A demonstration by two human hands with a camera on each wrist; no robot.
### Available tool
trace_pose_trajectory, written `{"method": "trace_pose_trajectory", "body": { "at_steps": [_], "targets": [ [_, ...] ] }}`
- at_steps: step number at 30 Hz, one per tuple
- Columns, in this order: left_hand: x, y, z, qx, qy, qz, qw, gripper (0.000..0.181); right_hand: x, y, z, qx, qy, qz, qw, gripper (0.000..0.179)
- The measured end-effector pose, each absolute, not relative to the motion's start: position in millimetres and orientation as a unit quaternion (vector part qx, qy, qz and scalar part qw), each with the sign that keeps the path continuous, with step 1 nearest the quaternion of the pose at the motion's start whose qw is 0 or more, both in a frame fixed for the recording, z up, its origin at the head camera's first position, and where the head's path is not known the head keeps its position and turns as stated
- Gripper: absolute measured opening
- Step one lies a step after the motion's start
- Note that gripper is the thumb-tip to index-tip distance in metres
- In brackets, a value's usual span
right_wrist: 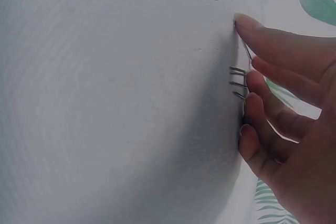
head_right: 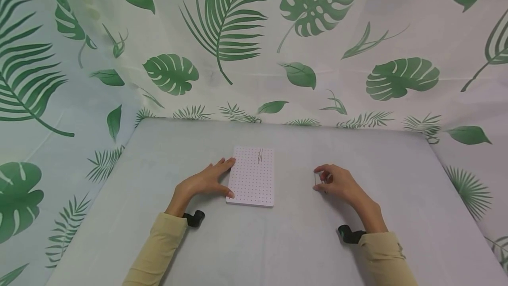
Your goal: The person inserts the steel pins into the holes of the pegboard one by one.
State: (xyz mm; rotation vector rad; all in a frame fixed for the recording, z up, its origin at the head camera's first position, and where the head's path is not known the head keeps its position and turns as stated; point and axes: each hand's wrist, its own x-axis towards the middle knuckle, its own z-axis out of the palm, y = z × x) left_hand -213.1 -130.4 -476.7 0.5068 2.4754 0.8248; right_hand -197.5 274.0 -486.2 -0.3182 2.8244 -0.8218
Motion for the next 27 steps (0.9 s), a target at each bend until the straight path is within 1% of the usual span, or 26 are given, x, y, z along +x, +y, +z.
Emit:
{"method": "trace_pose_trajectory", "body": {
  "at_steps": [4, 6, 14, 17, 20, 27],
  "targets": [
    [-213, -130, -477, 0.184, 0.905, 0.301, 0.238, 0.108, -197, 274, -487, -0.102, 0.952, -0.275, 0.086, 0.044],
    [-213, -130, -477, 0.183, 0.905, 0.301, 0.237, 0.108, -197, 273, -487, -0.101, 0.953, -0.275, 0.073, 0.041],
    [-214, -130, -478, 0.184, 0.906, 0.297, 0.238, 0.108, -195, 271, -487, -0.100, 0.956, -0.275, -0.015, 0.021],
    [-214, -130, -478, 0.184, 0.906, 0.298, 0.239, 0.108, -195, 270, -485, -0.102, 0.955, -0.275, -0.035, 0.014],
    [-214, -130, -477, 0.184, 0.906, 0.298, 0.239, 0.108, -195, 268, -484, -0.106, 0.953, -0.280, -0.045, 0.013],
    [-214, -130, -475, 0.184, 0.906, 0.298, 0.239, 0.107, -196, 264, -482, -0.104, 0.949, -0.295, -0.038, 0.014]
  ]
}}
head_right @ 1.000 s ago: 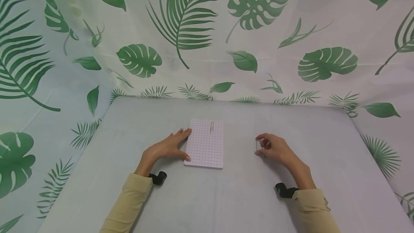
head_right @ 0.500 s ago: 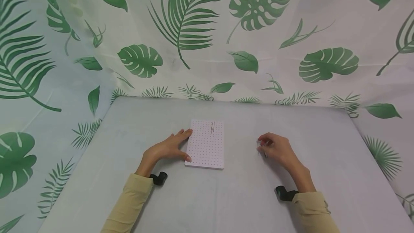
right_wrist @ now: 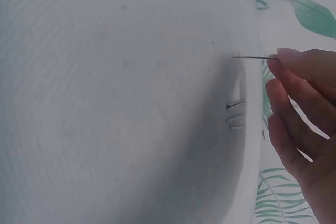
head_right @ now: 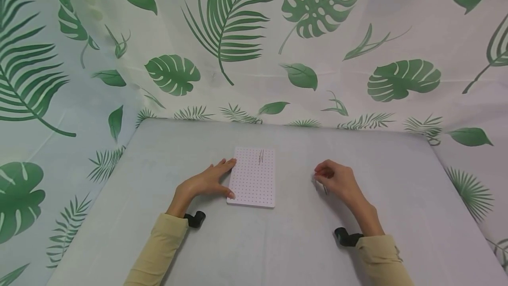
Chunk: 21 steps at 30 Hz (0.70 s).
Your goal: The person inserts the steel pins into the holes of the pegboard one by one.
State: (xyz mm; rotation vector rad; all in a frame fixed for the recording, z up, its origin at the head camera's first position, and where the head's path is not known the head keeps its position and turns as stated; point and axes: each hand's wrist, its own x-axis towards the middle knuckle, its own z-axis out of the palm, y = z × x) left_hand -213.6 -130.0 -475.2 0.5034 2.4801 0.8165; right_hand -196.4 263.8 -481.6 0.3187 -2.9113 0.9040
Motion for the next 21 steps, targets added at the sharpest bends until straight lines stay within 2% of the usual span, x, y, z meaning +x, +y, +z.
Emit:
{"method": "trace_pose_trajectory", "body": {
  "at_steps": [13, 21],
  "targets": [
    [-212, -131, -475, 0.187, 0.904, 0.302, 0.237, 0.107, -203, 241, -478, 0.087, -0.944, 0.318, 0.023, 0.014],
    [-212, -132, -476, 0.185, 0.905, 0.300, 0.240, 0.108, -210, 227, -481, 0.096, -0.940, 0.324, 0.048, 0.012]
  ]
}}
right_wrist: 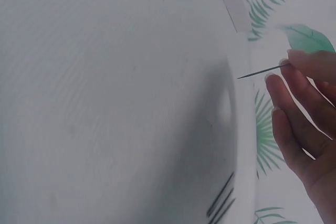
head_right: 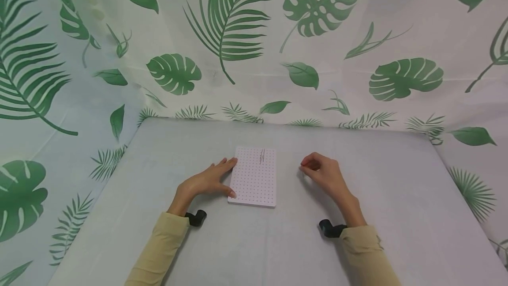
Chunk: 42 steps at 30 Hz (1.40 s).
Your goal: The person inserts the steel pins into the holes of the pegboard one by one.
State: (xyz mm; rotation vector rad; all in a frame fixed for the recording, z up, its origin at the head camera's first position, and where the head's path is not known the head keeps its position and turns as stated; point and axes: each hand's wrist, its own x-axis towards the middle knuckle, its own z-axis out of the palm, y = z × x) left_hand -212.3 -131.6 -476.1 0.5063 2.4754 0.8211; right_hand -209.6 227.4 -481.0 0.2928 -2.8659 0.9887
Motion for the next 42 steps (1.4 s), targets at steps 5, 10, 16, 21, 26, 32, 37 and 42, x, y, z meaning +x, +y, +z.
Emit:
{"method": "trace_pose_trajectory", "body": {
  "at_steps": [5, 10, 16, 21, 26, 32, 37, 42],
  "targets": [
    [-214, -132, -476, 0.187, 0.905, 0.297, 0.240, 0.108, -214, 219, -482, 0.091, -0.935, 0.341, 0.043, 0.011],
    [-215, -132, -477, 0.187, 0.906, 0.295, 0.239, 0.108, -220, 211, -484, 0.086, -0.932, 0.350, 0.043, 0.010],
    [-215, -131, -478, 0.192, 0.905, 0.293, 0.243, 0.108, -222, 204, -484, 0.091, -0.925, 0.365, 0.055, 0.009],
    [-216, -131, -477, 0.189, 0.906, 0.290, 0.244, 0.108, -225, 197, -482, 0.103, -0.915, 0.384, 0.067, 0.010],
    [-217, -131, -477, 0.189, 0.906, 0.290, 0.245, 0.108, -229, 190, -484, 0.112, -0.906, 0.403, 0.071, 0.010],
    [-215, -131, -475, 0.193, 0.902, 0.300, 0.245, 0.107, -232, 178, -482, 0.116, -0.898, 0.421, 0.060, 0.010],
    [-214, -132, -475, 0.194, 0.900, 0.304, 0.244, 0.107, -234, 169, -483, 0.108, -0.891, 0.437, 0.051, 0.010],
    [-214, -133, -476, 0.189, 0.901, 0.306, 0.244, 0.107, -238, 160, -483, 0.112, -0.886, 0.447, 0.046, 0.010]
  ]
}}
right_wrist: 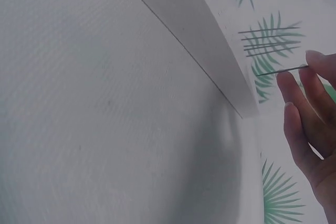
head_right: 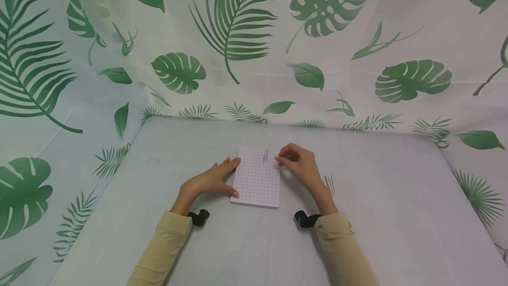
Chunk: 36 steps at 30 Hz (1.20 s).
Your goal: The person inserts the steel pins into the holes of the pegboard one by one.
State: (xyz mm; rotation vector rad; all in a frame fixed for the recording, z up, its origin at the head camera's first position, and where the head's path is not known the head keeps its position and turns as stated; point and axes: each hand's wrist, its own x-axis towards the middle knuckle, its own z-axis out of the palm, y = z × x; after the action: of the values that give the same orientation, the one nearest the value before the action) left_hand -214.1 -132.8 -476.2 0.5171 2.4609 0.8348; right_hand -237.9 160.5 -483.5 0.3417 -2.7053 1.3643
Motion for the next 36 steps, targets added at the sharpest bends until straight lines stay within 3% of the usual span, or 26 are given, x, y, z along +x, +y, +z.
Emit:
{"method": "trace_pose_trajectory", "body": {
  "at_steps": [16, 36],
  "targets": [
    [-217, -133, -478, 0.194, 0.903, 0.296, 0.242, 0.107, -246, 143, -484, 0.120, -0.887, 0.442, 0.058, 0.011],
    [-216, -133, -478, 0.192, 0.907, 0.285, 0.245, 0.107, -245, 135, -486, 0.121, -0.893, 0.431, 0.036, 0.011]
  ]
}}
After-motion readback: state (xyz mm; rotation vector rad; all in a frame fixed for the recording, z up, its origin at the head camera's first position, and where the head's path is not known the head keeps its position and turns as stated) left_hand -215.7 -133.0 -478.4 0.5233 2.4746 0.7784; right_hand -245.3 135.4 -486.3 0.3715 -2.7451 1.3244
